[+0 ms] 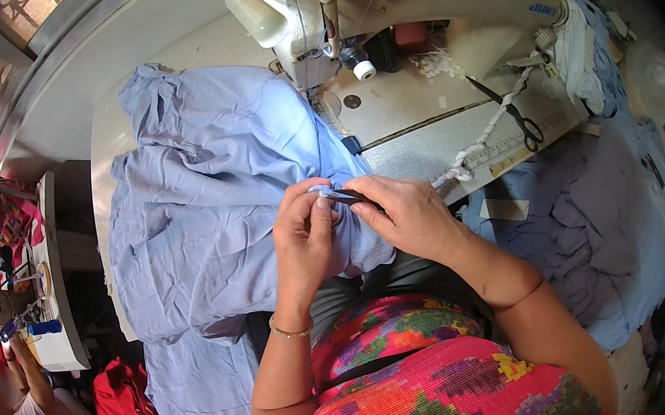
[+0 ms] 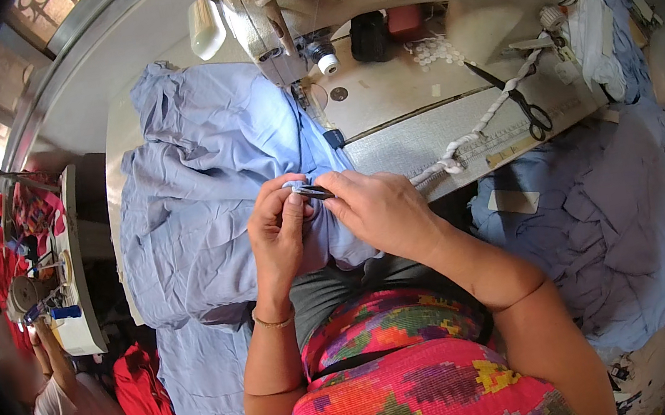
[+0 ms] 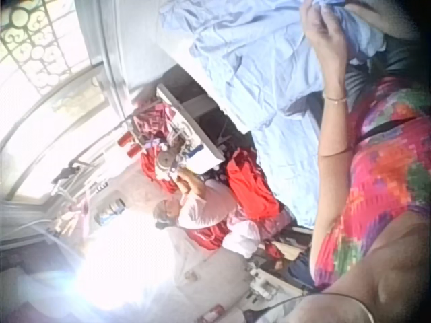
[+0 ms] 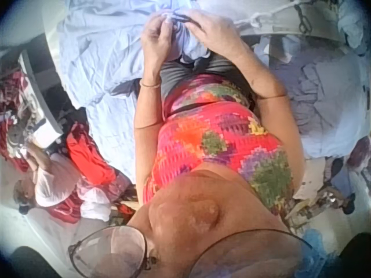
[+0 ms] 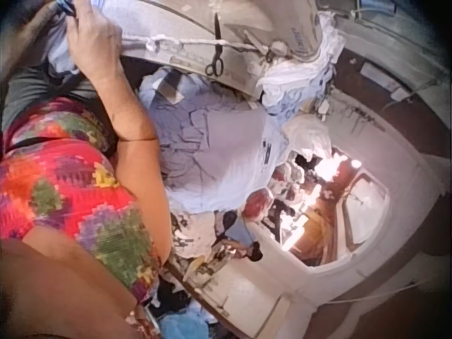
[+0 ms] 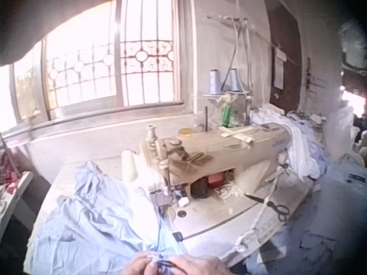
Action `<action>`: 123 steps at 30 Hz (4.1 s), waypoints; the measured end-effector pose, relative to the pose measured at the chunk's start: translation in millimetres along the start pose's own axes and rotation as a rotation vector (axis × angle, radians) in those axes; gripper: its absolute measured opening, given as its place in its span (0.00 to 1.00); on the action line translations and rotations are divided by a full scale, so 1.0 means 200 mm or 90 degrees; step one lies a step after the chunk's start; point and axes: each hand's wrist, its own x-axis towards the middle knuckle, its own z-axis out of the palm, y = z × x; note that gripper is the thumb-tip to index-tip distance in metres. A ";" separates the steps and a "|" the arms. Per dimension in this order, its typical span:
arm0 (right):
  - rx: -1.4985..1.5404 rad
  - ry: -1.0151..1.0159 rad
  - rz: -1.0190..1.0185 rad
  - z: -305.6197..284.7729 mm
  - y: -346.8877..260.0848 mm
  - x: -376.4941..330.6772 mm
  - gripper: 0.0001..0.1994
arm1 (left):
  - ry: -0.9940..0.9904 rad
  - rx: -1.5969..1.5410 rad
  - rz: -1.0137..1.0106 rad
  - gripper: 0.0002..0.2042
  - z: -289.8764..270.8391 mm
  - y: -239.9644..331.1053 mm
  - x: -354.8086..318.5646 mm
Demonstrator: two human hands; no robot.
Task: The person uses a sewing machine to stitch a blue garment, then uses snips to trim excess threads around a buttonhole on the cuff.
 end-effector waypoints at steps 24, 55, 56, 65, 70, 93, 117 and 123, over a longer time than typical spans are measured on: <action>-0.186 0.087 -0.067 0.09 0.01 -0.03 0.12 | 0.029 0.109 0.073 0.03 0.01 -0.05 0.00; -0.309 0.012 -0.077 0.14 0.03 0.00 0.14 | 0.036 0.270 0.163 0.04 0.03 -0.02 0.02; -0.310 0.011 -0.077 0.14 0.03 0.00 0.14 | 0.035 0.271 0.163 0.04 0.03 -0.02 0.02; -0.318 -0.008 -0.086 0.13 0.03 0.02 0.12 | 0.031 0.271 0.146 0.03 0.02 -0.02 0.02; -0.272 0.026 -0.072 0.14 0.04 0.02 0.10 | 0.040 0.250 0.154 0.03 0.03 -0.02 0.03; 0.343 0.025 0.165 0.13 0.04 0.12 0.16 | -0.027 0.078 -0.022 0.04 -0.03 -0.03 0.04; -0.212 0.060 -0.035 0.04 -0.04 0.02 0.09 | -0.031 -0.023 -0.068 0.05 -0.05 -0.04 0.03; -0.244 0.065 -0.052 0.04 -0.05 0.02 0.09 | -0.017 0.048 0.015 0.05 -0.04 -0.05 0.03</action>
